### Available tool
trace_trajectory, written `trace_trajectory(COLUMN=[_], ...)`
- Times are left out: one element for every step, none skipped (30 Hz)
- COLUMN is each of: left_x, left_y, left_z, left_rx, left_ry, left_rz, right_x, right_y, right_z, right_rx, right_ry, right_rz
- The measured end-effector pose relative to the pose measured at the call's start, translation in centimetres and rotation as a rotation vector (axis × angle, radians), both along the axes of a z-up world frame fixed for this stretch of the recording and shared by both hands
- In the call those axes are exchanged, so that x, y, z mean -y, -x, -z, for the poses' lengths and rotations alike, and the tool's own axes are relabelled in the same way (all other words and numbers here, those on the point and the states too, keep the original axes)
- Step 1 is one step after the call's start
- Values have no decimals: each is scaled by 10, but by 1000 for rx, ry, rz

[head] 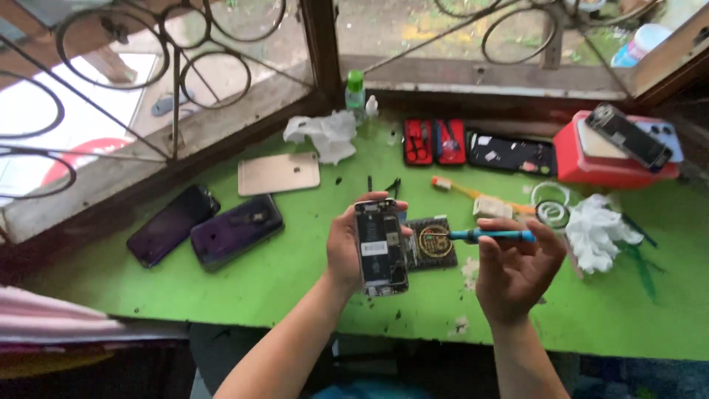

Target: The person works on a disassembled smartphone on a green workbench, using a screwdriver to remove screws from the internal frame. They then use a plastic pry tool to lift and disconnect components within the device.

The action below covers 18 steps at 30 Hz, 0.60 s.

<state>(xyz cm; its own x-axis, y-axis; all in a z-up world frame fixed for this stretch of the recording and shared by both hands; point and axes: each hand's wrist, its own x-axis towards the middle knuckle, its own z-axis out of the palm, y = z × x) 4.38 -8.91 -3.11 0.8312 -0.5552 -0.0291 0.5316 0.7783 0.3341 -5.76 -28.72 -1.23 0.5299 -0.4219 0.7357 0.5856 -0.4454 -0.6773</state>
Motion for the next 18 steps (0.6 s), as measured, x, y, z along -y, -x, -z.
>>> trace_trajectory(left_x=[-4, -4, -5, -9, -14, -19, -18, -17, -16, -15, -13, -12, -11, -11, -11, -12, -13, -12], left_y=[3, 6, 8, 9, 9, 12, 11, 12, 12, 12, 12, 10, 10, 9, 9, 8, 8, 7], left_z=[-1, -1, -2, -11, -20, -28, -25, -21, -18, -12, -6, 0, 3, 5, 7, 7, 7, 5], left_rx=[-15, 31, 77, 75, 115, 148, 141, 187, 234, 225, 272, 322, 315, 308, 301, 296, 291, 291], left_ry=[-7, -16, -25, -22, -104, -185, -182, -190, -198, -195, -166, -136, -134, -115, -97, -101, -70, -38], left_rz=[-2, -12, -21, -21, 42, 109, 112, 122, 132, 139, 148, 148, 145, 139, 133, 129, 106, 84], right_x=[-11, -20, -28, -34, -40, -47, -43, -39, -35, -33, -31, -27, -26, -26, -26, -30, -33, -35], right_y=[4, 7, 10, 16, 22, 30, 34, 39, 44, 48, 52, 54, 57, 59, 62, 62, 62, 61], right_z=[0, -1, -3, -10, -18, -24, -28, -33, -37, -33, -30, -28, -25, -21, -18, -21, -24, -28], right_rx=[-15, -29, -43, -44, -103, -168, -176, -299, -422, -432, -450, -466, -472, -534, -596, -601, -597, -589], right_ry=[-7, 9, 24, 28, -4, -36, -34, 79, 193, 193, 136, 81, 84, 30, -24, -27, -71, -115], right_rz=[-2, 2, 7, 7, -31, -67, -63, 20, 104, 109, 111, 105, 103, 117, 131, 125, 100, 75])
